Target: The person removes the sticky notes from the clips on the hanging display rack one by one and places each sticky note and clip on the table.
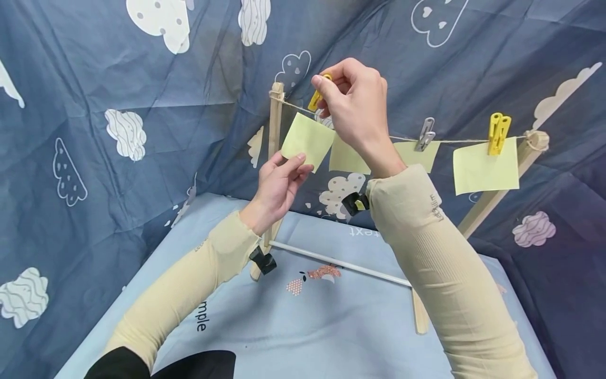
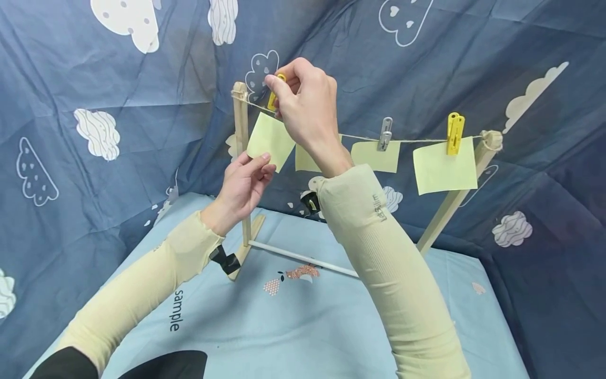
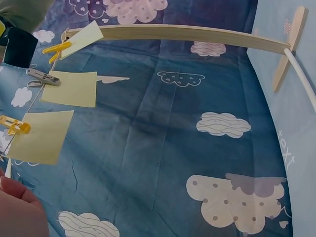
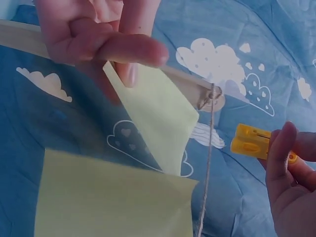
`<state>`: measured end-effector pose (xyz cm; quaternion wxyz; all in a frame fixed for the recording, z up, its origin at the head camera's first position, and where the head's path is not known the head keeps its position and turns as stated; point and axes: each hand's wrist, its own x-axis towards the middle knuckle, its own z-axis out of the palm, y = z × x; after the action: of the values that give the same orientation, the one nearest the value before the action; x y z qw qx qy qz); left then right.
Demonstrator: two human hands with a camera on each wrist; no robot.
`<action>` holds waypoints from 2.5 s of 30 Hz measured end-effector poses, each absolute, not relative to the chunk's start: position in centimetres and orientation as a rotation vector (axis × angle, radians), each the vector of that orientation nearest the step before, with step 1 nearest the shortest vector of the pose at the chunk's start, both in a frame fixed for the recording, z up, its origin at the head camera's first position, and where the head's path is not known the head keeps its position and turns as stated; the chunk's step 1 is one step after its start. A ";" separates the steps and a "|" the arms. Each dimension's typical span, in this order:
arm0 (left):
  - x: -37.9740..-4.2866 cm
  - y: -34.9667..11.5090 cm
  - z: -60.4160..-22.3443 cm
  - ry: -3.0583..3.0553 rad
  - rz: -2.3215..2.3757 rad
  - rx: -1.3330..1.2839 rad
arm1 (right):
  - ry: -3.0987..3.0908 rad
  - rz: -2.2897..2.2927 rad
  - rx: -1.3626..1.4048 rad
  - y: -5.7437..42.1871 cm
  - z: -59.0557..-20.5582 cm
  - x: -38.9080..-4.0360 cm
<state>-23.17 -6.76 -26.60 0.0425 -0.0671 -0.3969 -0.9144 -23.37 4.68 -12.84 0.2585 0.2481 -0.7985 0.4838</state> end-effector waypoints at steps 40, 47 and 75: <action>-18.9 -12.5 -27.3 -1.441 -2.304 -0.397 | -1.714 1.626 0.846 13.8 -14.9 -16.3; -17.9 -13.7 -28.0 -1.521 -2.282 -0.487 | -1.632 1.664 0.872 15.8 -16.1 -15.4; -17.5 -19.4 -35.7 -2.423 -1.952 -0.397 | -1.819 1.750 0.360 26.6 -27.8 -12.9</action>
<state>-17.53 -19.42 -35.68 0.0024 -0.1266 -0.7725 -0.6222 -12.88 26.60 -27.82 0.2916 0.1352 -0.6823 0.6566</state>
